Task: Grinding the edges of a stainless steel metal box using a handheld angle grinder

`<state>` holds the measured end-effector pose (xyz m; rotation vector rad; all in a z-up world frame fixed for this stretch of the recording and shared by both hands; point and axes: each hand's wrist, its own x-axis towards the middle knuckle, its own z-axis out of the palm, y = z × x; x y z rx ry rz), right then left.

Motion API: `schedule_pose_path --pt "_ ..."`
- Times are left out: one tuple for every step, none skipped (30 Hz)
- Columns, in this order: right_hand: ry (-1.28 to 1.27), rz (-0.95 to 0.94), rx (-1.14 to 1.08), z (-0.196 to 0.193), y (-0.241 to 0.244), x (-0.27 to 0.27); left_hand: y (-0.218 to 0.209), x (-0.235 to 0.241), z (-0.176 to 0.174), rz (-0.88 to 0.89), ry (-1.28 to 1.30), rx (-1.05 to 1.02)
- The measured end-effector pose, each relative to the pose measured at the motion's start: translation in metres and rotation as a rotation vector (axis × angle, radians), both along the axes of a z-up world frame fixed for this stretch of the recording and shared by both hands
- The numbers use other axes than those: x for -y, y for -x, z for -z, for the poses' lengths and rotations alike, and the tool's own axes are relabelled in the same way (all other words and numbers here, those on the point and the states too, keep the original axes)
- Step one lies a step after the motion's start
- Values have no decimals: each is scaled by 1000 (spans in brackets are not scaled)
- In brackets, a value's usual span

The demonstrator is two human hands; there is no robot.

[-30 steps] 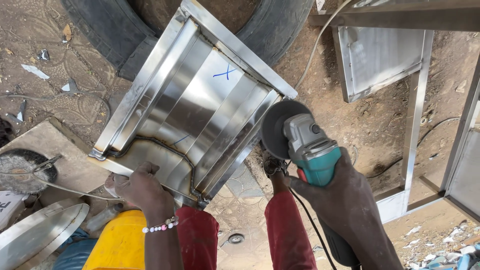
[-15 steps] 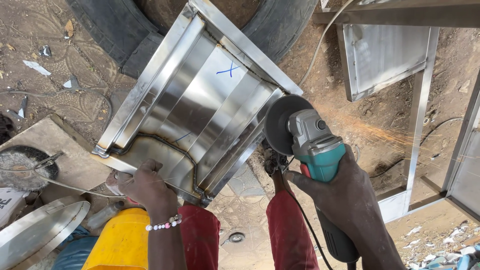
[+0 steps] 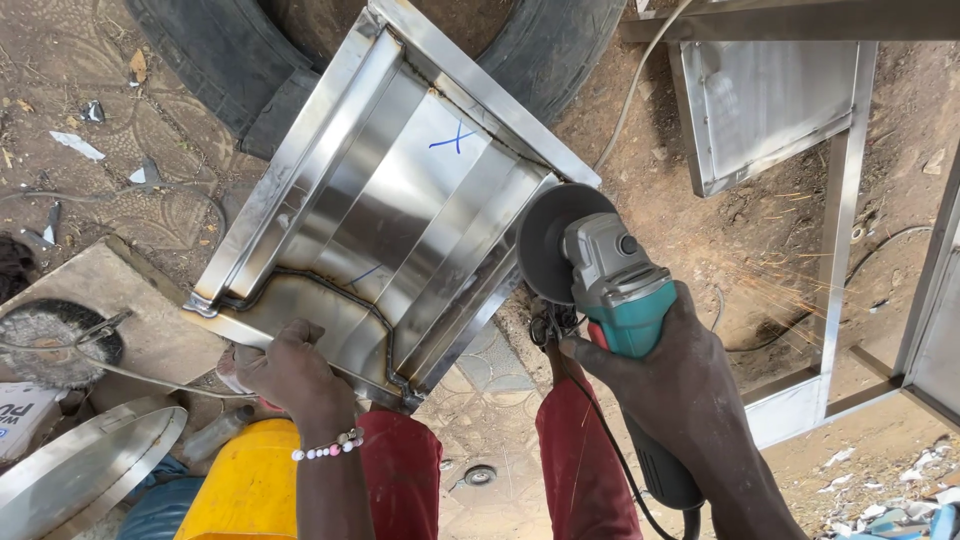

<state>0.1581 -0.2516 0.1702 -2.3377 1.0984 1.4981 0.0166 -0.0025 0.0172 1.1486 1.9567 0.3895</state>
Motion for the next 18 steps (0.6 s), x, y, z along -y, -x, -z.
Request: schedule_pose_path --pt "0 -1 1 0 1 0 -1 1 -1 -1 0 1" --pt "-19 -4 -17 0 2 0 -2 1 -2 -13 4 -11" --pt "-37 -5 -34 0 3 1 -3 1 -3 -23 10 -22" --pt "-37 -4 -34 2 4 2 0 1 0 -22 10 -22" --pt "-28 0 5 3 5 3 3 0 3 -5 -6 3" --pt "-20 5 43 5 6 5 7 -1 6 11 -22 28" --pt "-20 5 46 5 6 5 11 -3 12 11 -22 31" --pt "-27 11 44 6 6 6 15 -4 18 2 -32 58" --pt "-34 18 39 5 6 6 21 -6 23 -7 -42 82" --pt "-34 17 38 5 6 6 21 -6 23 -8 -42 81" --pt "-37 2 16 4 6 6 21 -6 23 -14 -38 74" --pt "-39 -13 -7 4 6 6 21 -6 23 -20 -34 66" --pt "-38 -11 -8 4 5 5 21 -7 23 -18 -33 65" --pt "-31 7 8 4 4 5 22 -7 24 -25 -36 64" --pt "-26 22 26 4 2 4 22 -7 24 -34 -42 64" --pt "-27 23 27 5 4 6 21 -7 24 -33 -43 66" --pt "-41 5 22 6 6 8 21 -7 24 -33 -25 36" --pt "-55 -14 17 7 8 10 21 -7 23 -33 -7 7"
